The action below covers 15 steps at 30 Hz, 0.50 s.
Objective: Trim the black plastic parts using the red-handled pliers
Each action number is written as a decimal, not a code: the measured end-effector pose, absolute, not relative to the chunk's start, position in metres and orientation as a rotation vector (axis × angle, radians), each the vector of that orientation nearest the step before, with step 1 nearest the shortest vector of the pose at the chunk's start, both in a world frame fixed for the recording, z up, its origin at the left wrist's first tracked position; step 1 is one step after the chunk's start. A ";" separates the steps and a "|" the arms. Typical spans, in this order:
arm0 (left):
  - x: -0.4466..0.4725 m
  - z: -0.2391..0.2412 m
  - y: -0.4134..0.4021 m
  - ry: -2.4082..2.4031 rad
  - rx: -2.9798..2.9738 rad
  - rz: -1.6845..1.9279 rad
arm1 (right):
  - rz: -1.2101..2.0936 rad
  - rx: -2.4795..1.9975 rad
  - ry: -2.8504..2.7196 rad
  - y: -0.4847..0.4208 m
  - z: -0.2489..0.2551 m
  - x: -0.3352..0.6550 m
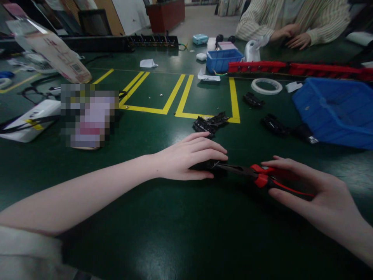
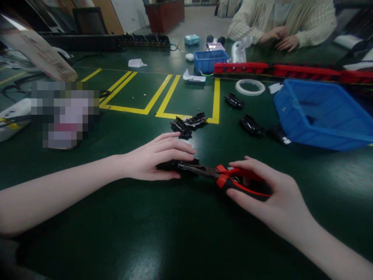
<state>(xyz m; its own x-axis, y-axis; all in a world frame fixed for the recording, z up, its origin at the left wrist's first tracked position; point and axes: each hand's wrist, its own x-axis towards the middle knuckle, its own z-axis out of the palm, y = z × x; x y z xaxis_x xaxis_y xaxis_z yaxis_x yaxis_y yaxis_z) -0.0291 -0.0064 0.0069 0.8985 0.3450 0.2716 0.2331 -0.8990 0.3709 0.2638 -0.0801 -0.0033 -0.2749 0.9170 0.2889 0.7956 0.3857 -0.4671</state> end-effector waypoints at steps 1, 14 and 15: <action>-0.029 0.007 -0.007 0.438 2.740 0.487 | 0.314 -1.453 -2.135 -0.080 -0.003 0.263; -0.028 0.011 -0.011 0.314 2.902 0.722 | 0.367 -1.434 -2.226 -0.080 -0.006 0.271; -0.029 0.011 -0.011 0.300 2.903 0.727 | 0.368 -1.433 -2.224 -0.080 -0.006 0.271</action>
<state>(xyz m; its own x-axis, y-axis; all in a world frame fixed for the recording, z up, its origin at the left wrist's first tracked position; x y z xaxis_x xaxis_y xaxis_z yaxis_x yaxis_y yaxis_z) -0.0286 -0.0108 0.0110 0.8637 0.2242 0.4514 0.1596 -0.9712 0.1770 0.2715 -0.0801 -0.0057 -0.3471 0.9073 0.2372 0.7823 0.4196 -0.4603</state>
